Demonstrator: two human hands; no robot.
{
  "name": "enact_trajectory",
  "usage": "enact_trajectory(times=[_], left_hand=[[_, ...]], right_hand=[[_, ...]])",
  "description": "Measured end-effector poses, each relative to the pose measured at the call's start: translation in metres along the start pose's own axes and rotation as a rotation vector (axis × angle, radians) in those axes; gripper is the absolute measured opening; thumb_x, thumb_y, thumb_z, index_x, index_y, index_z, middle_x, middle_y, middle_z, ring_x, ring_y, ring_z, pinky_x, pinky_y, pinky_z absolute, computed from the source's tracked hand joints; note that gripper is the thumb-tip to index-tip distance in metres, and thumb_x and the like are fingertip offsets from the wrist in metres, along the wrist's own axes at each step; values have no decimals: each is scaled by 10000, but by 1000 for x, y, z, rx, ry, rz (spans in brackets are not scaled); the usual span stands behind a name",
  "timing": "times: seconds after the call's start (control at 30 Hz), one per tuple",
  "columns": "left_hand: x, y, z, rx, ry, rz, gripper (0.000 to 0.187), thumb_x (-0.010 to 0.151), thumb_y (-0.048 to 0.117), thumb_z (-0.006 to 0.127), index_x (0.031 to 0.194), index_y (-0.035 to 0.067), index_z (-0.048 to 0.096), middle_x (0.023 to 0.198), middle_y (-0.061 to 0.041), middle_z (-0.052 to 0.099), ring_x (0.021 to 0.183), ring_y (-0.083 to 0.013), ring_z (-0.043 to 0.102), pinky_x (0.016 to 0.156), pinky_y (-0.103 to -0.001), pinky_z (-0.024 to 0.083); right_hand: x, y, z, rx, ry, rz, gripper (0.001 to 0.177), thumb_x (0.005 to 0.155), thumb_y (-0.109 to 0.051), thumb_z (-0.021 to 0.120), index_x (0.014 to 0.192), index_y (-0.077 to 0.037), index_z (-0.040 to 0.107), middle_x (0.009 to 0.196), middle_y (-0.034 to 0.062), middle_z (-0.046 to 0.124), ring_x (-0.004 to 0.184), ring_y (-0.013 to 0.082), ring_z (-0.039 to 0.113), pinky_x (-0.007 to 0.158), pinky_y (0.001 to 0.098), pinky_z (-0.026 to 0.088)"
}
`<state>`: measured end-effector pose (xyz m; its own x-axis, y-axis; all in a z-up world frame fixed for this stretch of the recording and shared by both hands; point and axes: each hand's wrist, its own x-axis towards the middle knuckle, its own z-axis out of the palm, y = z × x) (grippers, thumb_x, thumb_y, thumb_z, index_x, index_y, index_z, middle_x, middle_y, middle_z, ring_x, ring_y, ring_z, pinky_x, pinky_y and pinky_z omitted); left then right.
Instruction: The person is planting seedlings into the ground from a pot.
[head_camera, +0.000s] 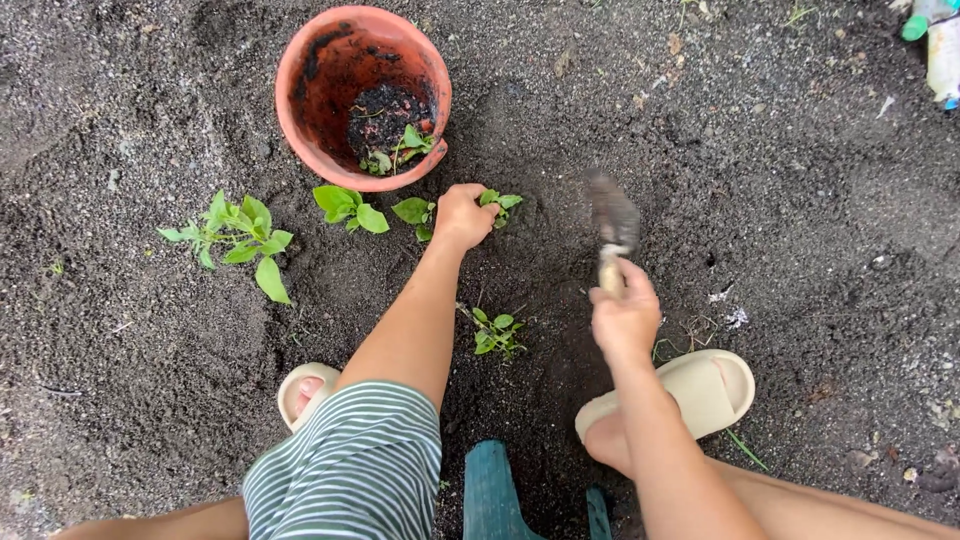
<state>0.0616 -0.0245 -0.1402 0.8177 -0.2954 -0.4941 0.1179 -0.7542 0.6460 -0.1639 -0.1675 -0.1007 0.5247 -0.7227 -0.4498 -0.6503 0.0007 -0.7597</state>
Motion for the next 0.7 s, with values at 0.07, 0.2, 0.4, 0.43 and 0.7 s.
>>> enact_trajectory(times=[0.07,0.2,0.4,0.43,0.7], left_hand=[[-3,3,-1,-54,30,21,243,853,200,782,1049,59,749,933,-141,766,865,-276,744,827,-404,569],[-2,-2,2,-1,29,22,215,856,202,782,1014,56,760,938,-136,757,878,-281,731,815,-418,556],[1,-9,3,-93,88,84,216,828,162,789,1013,53,762,904,-123,766,818,-254,741,776,-398,567],[-1,-4,-1,-133,61,23,204,842,154,783,1008,38,758,868,-116,766,755,-227,739,739,-381,569],[-2,-4,-4,-314,-31,-87,170,882,93,745,1030,10,747,789,-85,749,635,-134,691,613,-302,562]], right_hand=[[-9,-6,-8,-29,105,37,495,896,36,643,1357,-144,613,1102,110,720,880,247,680,734,359,549],[-40,13,32,-69,61,-68,527,831,55,677,1327,-113,616,1120,90,712,956,193,696,836,322,545],[-13,7,5,165,-92,-334,550,809,42,753,1338,-51,630,1149,85,723,983,156,692,855,304,549],[-2,-6,-11,256,-139,-162,573,798,46,745,1351,-73,649,1035,83,719,802,133,621,681,286,485],[35,-44,-84,-34,-742,84,632,673,81,717,1276,-108,738,885,79,770,652,138,625,549,289,489]])
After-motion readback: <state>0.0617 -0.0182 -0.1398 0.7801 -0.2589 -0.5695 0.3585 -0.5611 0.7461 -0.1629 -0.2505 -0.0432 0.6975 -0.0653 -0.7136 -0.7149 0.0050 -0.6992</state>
